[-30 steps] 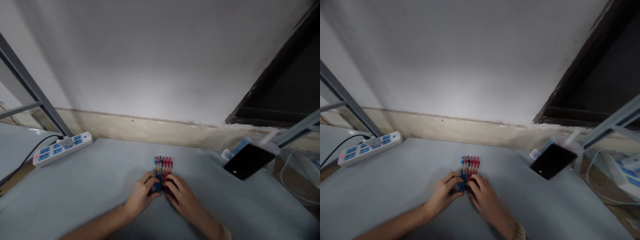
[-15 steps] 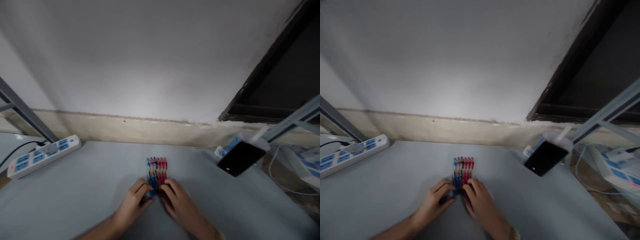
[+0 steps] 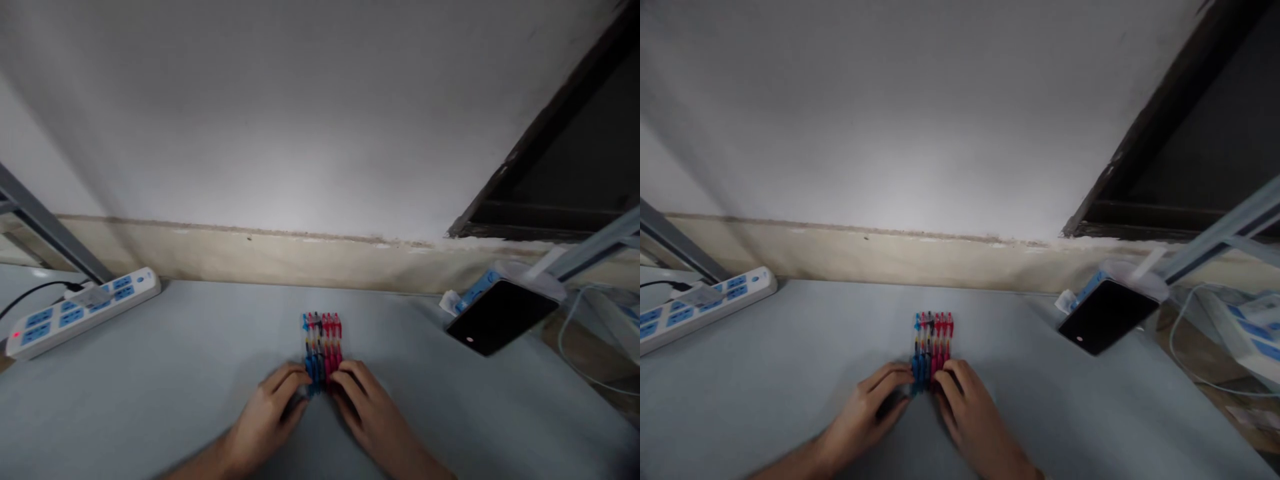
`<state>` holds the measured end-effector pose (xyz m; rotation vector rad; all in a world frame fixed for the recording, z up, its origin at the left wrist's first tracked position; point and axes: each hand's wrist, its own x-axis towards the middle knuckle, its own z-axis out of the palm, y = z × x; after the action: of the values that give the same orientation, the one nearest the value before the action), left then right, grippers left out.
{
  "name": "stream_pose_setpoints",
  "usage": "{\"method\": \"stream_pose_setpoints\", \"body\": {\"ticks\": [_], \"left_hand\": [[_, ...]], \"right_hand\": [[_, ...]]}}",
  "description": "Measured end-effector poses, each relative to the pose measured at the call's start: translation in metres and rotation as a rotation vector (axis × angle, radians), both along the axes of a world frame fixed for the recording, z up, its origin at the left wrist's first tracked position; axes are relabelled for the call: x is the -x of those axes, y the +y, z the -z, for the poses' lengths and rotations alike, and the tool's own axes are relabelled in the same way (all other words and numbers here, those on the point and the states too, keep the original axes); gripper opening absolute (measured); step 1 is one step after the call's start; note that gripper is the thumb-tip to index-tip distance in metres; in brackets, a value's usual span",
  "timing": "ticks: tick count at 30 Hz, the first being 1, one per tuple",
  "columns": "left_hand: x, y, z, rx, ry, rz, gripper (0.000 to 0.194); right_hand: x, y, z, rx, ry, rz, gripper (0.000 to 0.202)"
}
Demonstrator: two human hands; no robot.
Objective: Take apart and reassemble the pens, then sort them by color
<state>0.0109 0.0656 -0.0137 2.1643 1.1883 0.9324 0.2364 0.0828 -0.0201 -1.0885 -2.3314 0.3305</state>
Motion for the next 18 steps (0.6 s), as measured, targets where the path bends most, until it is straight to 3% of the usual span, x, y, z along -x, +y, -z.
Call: {"method": "stream_pose_setpoints", "body": {"ticks": [7,13,18], "left_hand": [[-0.001,0.003,-0.012,0.041,-0.084,0.072,0.045],[0.003,0.011,-0.006,0.245,-0.443,-0.213,0.020],[0.016,0.018,-0.002,0.288,-0.582,-0.367,0.010]], "right_hand": [[-0.003,0.004,-0.002,-0.047,-0.021,0.048,0.034],[0.001,-0.007,-0.002,-0.174,-0.061,0.003,0.042],[0.013,-0.018,-0.004,-0.467,-0.298,-0.106,0.042]]}}
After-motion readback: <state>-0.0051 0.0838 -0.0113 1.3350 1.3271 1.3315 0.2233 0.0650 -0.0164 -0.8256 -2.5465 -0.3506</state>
